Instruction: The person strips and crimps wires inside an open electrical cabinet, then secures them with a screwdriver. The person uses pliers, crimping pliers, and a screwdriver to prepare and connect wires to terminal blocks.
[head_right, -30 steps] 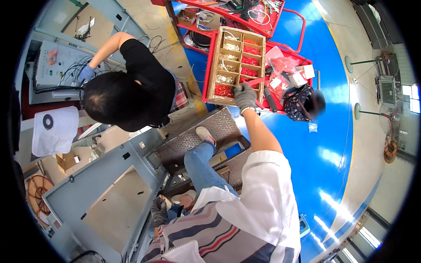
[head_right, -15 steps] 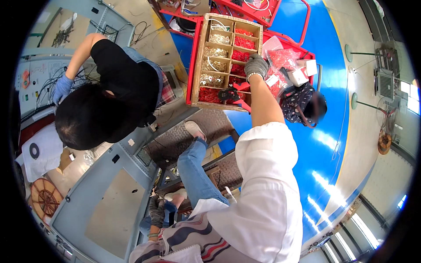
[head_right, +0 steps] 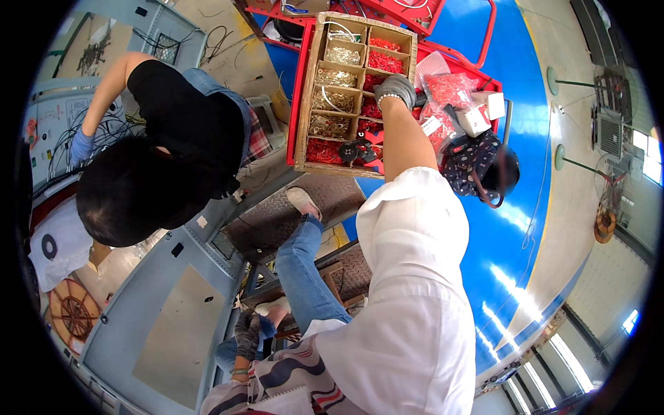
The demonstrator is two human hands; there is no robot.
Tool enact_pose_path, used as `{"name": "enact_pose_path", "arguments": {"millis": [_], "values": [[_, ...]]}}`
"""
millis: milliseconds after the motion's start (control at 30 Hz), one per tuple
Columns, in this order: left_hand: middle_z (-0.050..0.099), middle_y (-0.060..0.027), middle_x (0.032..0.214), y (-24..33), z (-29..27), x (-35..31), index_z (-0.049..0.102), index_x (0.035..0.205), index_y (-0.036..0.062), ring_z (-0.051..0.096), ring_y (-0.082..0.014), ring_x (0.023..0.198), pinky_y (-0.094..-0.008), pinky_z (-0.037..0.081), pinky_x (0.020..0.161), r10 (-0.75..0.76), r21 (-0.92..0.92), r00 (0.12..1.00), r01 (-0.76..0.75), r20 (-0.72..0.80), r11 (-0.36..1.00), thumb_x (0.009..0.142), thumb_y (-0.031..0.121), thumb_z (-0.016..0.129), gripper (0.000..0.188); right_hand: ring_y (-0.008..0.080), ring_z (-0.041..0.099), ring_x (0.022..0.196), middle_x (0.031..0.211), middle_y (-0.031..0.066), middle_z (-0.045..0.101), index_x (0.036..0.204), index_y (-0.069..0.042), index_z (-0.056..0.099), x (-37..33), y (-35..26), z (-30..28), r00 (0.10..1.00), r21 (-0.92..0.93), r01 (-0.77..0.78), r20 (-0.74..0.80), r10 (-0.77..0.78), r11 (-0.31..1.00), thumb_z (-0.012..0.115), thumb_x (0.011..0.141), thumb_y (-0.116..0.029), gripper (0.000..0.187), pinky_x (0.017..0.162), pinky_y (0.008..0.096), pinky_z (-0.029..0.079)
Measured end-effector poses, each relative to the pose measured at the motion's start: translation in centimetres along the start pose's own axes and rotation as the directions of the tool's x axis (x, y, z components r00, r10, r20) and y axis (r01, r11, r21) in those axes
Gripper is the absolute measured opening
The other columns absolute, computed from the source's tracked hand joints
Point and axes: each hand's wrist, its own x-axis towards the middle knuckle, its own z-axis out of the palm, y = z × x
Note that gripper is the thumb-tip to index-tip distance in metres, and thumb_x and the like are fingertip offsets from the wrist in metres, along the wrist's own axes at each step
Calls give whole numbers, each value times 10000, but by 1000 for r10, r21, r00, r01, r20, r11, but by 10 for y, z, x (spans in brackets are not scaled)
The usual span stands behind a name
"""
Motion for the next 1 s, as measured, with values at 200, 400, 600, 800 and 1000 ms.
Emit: {"name": "enact_pose_path", "arguments": {"millis": [200,400,600,800,1000], "values": [[586,-77,924,2,-3,1,520,1076,8,545,-164,842,-281,440,779,30,11,1000,-30,1,999,825,16,537,252,287,583,990,1050,161,607,1010,-78,637,-6,1,-2,997,43,-64,-50,66,997,639,727,-452,470,826,389,473],[590,-73,925,-5,-8,4,533,1064,11,549,-166,852,-289,436,799,23,1,1000,-23,1,1000,829,23,534,235,342,595,831,870,191,621,865,-80,646,3,11,1,912,262,162,-408,-42,952,550,782,-295,249,750,444,471],[594,-68,922,-3,-6,17,539,1063,22,551,-164,845,-284,435,791,-34,44,999,35,-25,998,825,10,533,239,306,582,936,977,144,625,993,-141,647,39,-7,4,921,267,179,-383,-66,947,606,761,-276,272,834,394,452],[597,-52,891,10,4,16,542,1060,24,543,-140,792,-268,444,738,1,13,999,-2,38,1000,823,-4,535,239,288,572,984,1049,133,606,1040,-163,635,51,-24,-11,986,45,59,-156,-51,997,609,744,-357,355,858,392,446],[600,-59,905,27,11,13,542,1051,20,546,-138,799,-266,446,732,-106,-10,994,106,32,994,832,17,535,218,292,580,953,1023,107,615,986,-180,654,65,-19,0,975,17,112,-195,-107,994,578,754,-307,275,830,390,461]]}}
